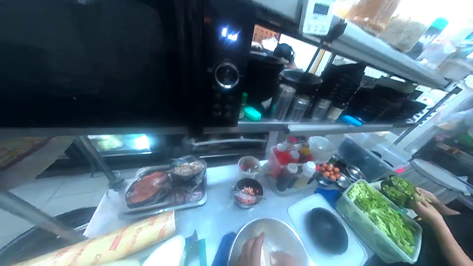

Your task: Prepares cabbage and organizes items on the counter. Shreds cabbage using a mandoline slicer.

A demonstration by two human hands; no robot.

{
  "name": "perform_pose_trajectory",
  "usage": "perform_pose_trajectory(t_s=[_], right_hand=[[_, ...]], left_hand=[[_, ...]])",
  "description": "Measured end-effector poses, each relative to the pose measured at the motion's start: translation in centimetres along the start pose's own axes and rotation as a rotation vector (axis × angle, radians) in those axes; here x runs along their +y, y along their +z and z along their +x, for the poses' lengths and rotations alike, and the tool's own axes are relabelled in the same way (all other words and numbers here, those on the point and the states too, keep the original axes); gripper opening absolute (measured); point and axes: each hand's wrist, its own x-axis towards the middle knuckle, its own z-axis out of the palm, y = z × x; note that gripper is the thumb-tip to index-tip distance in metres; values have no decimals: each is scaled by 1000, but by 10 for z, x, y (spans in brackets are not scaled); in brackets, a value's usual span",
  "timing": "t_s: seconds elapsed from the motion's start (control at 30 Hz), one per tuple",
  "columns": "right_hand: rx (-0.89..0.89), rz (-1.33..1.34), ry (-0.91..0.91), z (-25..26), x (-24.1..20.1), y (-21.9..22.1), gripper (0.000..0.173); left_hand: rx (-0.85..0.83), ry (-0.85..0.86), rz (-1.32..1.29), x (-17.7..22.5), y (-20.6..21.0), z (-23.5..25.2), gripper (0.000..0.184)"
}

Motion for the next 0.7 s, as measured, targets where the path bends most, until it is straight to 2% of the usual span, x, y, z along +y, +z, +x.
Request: perform_pose_trajectory(t_s=[0.07,0.17,0.2,0.33,0.37,0.47,0.5,0.63,0.7], right_hand=[[14,-4,14,-5,8,6,26],[-65,-84,211,-10,39,18,25],[-72,-76,217,-10,39,16,25],[43,14,16,-8,7,8,23],[51,-14,27,-10,13,12,23],[-54,-103,221,-15,41,18,25],[-69,-94,222,-15,39,15,26],[16,-9,37,-12,6,7,24],[-18,-84,110,-14,24,13,24]], left_hand=[[-42,-49,9,6,-3,-4,116],[-83,-38,25,2,-2,-4,119],[-74,-26,28,0,0,-4,119],[-66,-16,31,-3,5,-2,120],[-73,-21,36,-3,5,-2,120],[-97,-40,39,2,2,-3,119],[-95,-37,38,3,1,-3,119],[-66,-24,35,-2,4,-4,119],[-84,-31,39,-1,4,-2,121]])
